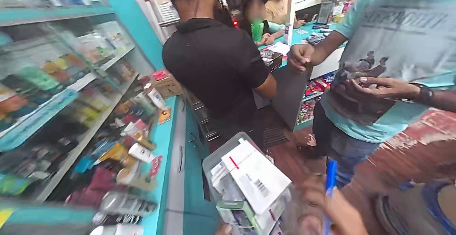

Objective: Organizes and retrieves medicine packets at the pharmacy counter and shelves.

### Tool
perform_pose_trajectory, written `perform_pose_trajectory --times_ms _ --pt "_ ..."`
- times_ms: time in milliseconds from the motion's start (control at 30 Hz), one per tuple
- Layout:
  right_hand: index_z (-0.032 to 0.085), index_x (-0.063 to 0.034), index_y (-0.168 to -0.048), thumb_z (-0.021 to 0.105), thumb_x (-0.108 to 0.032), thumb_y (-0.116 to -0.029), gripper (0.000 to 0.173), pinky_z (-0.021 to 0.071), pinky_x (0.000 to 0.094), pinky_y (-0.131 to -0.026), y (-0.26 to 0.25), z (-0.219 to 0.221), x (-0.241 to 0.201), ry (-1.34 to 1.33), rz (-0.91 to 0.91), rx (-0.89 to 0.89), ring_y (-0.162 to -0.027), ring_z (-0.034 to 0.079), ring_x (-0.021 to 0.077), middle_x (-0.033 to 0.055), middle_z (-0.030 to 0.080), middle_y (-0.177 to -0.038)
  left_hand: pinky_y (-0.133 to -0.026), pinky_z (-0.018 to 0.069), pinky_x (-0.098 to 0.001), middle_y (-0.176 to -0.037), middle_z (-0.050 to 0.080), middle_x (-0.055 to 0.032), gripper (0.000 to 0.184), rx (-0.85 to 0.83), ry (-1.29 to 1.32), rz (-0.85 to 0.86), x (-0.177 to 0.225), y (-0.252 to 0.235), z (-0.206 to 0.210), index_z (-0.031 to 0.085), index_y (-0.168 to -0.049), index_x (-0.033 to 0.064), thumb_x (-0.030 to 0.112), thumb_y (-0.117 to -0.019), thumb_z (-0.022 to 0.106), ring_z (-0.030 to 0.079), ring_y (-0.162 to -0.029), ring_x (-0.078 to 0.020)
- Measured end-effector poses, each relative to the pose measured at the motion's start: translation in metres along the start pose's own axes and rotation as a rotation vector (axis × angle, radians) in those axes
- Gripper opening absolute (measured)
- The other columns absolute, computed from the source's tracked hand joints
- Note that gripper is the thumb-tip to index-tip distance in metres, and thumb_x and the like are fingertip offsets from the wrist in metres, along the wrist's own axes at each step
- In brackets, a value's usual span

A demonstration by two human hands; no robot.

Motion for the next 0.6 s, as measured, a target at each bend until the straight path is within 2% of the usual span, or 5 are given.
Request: perform_pose_trajectory --times_ms 167,367,400,467,600 --pt "0.062 -0.0053 -0.127 0.07 -0.05 -0.0937 0.056 0.0429 0.0321 -0.112 0.011 -0.019 0.062 0.133 0.341 0.025 -0.135 0.054 0.0174 0.0159 0.066 -0.132 -0.089 0.0602 -0.0337 -0.097 0.078 0.0001 0.024 -0.184 -0.051 -0.239 -0.032 -0.103 0.026 0.071 -0.107 0.0164 0.023 -0.0843 0.076 0.074 -0.094 -0.0106" --pt "0.058 -0.0233 -0.141 0.048 -0.073 -0.094 0.069 0.0186 0.0574 -0.125 -0.001 -0.029 0.113 0.49 0.234 -0.169 -0.152 0.034 0.0232 0.0038 0.053 -0.154 -0.095 0.0576 -0.0338 -0.12 0.067 -0.0011 0.073 -0.438 -0.263 -0.474 -0.066 -0.19 0.082 0.026 -0.148 0.0039 0.018 -0.0887 0.065 0.068 -0.108 -0.0105" --pt "0.06 -0.0215 -0.14 0.049 -0.076 -0.092 0.073 0.0173 0.0553 -0.126 -0.008 -0.033 0.116 0.45 0.248 -0.159 -0.151 0.036 0.0211 0.0043 0.055 -0.151 -0.095 0.0575 -0.034 -0.123 0.066 -0.0024 0.08 -0.458 -0.281 -0.505 -0.073 -0.201 0.092 0.021 -0.151 0.0032 0.018 -0.0877 0.066 0.068 -0.109 -0.011" --pt "0.064 -0.0193 -0.131 0.05 -0.072 -0.0949 0.065 0.0315 0.0427 -0.118 -0.023 -0.036 0.12 0.438 0.271 -0.068 -0.134 0.054 0.0144 0.0024 0.067 -0.134 -0.09 0.0593 -0.0335 -0.121 0.067 -0.0037 0.087 -0.442 -0.29 -0.578 -0.087 -0.218 0.108 0.02 -0.153 0.005 0.02 -0.083 0.071 0.069 -0.104 -0.0118" --pt "0.074 -0.0204 -0.105 0.069 -0.035 -0.094 0.019 0.0438 0.019 -0.079 -0.034 -0.038 0.145 0.363 0.435 0.184 -0.083 0.059 0.0036 -0.0047 0.069 -0.083 -0.089 0.0591 -0.0344 -0.111 0.069 -0.0037 0.069 -0.419 -0.241 -0.623 -0.114 -0.245 0.13 0.042 -0.139 0.005 0.018 -0.0808 0.076 0.07 -0.099 -0.0133"
Point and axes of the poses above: each hand's wrist, its own y-axis away from the middle knuckle, its own z-axis out of the palm, x = y × z, the point moved 4 cm from there along -y, towards the middle knuckle
